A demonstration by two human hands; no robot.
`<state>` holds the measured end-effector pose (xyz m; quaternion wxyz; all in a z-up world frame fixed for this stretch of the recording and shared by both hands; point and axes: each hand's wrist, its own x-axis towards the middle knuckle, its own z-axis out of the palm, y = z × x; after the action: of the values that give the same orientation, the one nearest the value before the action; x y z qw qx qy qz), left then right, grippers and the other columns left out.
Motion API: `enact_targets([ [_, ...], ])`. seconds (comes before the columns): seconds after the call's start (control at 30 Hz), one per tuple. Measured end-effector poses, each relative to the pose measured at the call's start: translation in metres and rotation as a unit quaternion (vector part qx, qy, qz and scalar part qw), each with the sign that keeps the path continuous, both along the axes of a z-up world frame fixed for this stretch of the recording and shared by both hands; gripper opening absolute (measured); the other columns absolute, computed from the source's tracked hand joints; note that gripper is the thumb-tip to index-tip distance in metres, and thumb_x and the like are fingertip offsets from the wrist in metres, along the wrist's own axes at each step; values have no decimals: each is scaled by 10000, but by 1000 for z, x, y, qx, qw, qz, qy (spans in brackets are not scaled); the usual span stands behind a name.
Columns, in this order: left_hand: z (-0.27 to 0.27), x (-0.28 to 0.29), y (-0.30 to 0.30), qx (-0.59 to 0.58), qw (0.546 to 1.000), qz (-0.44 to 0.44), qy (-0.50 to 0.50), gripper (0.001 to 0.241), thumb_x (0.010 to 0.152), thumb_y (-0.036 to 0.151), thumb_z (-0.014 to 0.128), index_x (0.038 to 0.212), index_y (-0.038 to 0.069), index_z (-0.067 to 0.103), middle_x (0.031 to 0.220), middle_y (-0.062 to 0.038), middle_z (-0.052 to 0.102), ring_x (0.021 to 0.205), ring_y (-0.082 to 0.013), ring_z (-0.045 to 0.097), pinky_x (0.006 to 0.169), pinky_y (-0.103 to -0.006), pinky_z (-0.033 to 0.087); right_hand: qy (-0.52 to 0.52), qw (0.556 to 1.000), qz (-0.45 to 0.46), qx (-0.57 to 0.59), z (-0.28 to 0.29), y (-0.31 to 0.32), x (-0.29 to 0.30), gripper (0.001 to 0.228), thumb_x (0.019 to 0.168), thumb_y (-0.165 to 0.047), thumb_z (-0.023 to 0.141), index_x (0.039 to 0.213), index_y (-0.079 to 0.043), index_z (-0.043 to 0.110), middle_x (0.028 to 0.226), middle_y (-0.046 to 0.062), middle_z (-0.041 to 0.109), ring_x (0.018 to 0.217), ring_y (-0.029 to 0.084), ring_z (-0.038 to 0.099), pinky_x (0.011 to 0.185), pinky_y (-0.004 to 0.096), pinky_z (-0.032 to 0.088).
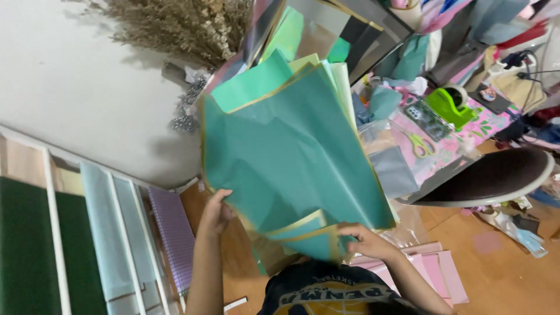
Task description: The person organizes large sheets of green and light green wrapping paper by folding them and placing them onto a white wall-mounted rack. They handle the paper by hand, folding it in half and then arranging it among other rolls already on the rack.
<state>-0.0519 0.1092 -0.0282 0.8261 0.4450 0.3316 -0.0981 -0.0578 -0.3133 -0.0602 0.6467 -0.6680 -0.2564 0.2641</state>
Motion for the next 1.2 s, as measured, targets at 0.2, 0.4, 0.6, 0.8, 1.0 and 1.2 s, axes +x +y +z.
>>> enact_targets([
  [0.2, 44, -36, 20, 123, 988, 5, 93, 923, 898, 384, 689, 1616, 19, 241, 1677, -241, 223, 1524, -462, 237, 1219, -638, 213, -173, 928, -241, -223, -74, -8, 112, 487, 1006, -425, 610, 1230, -5, 707, 1133, 233, 703, 1116, 412, 656, 975, 529, 484],
  [0.4, 12, -44, 13, 150, 984, 34, 89, 911, 920, 352, 735, 1636, 84, 237, 1703, -203, 136, 1548, -451, 145, 1230, -648, 182, -222, 793, -344, -452, -131, -40, 191, 574, 925, -388, 791, 1377, -91, 600, 1145, 107, 688, 1088, 341, 699, 891, 499, 554],
  [0.6, -8, -50, 16, 187, 981, 19, 46, 801, 984, 277, 692, 1629, 52, 274, 1684, -224, 227, 1548, -462, 122, 1212, -699, 76, -165, 812, -347, -438, -139, -42, 221, 290, 990, -345, 754, 1166, -117, 719, 964, 46, 686, 980, 300, 718, 836, 439, 568],
  [0.8, -9, -57, 10, 205, 977, 19, 44, 795, 953, 245, 744, 1612, 73, 334, 1661, -232, 288, 1535, -474, 184, 1224, -685, 123, -101, 834, -365, -402, -137, -41, 232, 391, 962, -490, 789, 991, -101, 773, 908, 115, 750, 940, 363, 732, 776, 474, 569],
  [1.0, 13, -56, -4, 183, 981, 23, 63, 773, 982, 301, 699, 1618, 74, 322, 1662, -237, 282, 1535, -477, 176, 1220, -696, 98, -124, 848, -343, -384, -150, -41, 248, 467, 933, -510, 799, 870, -52, 736, 782, 175, 706, 829, 419, 713, 711, 478, 535],
  [1.2, 0, -58, -2, 203, 976, 18, 73, 727, 991, 335, 687, 1575, 16, 394, 1620, -261, 353, 1511, -479, 244, 1212, -687, 170, -155, 864, -296, -377, -177, -44, 260, 422, 966, -400, 753, 803, -26, 644, 698, 188, 622, 776, 432, 676, 695, 491, 505],
])
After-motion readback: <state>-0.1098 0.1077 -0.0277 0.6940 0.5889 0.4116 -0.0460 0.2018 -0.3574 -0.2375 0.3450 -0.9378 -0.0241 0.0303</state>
